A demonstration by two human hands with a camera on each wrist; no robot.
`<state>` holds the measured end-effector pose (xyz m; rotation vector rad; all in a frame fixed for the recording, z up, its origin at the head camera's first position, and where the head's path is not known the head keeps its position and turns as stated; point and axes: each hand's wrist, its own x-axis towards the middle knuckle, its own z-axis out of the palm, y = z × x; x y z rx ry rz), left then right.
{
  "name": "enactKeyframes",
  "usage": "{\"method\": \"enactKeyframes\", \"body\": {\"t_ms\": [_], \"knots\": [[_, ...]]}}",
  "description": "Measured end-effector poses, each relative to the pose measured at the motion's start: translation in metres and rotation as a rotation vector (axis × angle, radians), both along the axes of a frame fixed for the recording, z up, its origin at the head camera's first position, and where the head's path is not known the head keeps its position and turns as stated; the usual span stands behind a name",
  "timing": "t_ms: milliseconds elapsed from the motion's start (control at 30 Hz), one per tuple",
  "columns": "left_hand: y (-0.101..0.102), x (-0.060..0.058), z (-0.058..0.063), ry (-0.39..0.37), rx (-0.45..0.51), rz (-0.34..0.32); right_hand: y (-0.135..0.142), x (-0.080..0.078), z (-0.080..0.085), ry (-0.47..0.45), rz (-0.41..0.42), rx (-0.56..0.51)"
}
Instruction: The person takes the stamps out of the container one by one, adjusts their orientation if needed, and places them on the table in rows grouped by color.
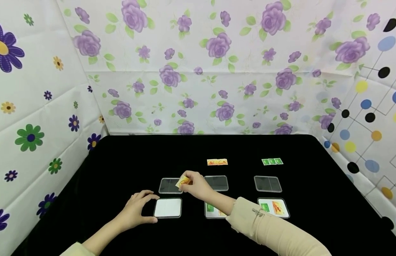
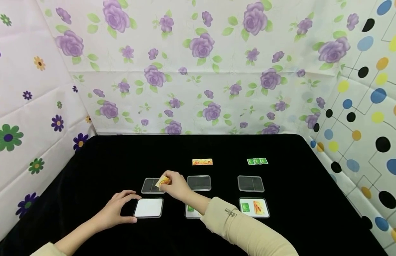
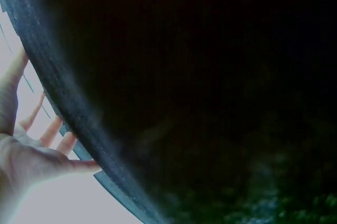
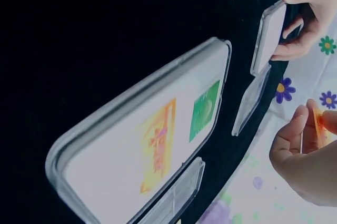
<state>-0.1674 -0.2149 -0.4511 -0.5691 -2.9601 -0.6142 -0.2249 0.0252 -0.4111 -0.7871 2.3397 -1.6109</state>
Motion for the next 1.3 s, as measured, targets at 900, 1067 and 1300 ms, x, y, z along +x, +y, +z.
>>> {"method": "enactKeyframes", "body": {"t_ms": [900,1067,1300], "knots": [[0.0,0.001,0.001,0.024,-0.001,-0.012,0.032,-0.012,0.004,-0.048,-0.086,0.033],[0.0,0.002,0.001,0.02,0.007,-0.013,0.037,-0.017,0.005,-0.032,-0.105,0.085],[0.0,0.001,0.001,0.027,0.018,-0.019,0.043,-0.024,0.009,0.063,-0.137,0.196]]}}
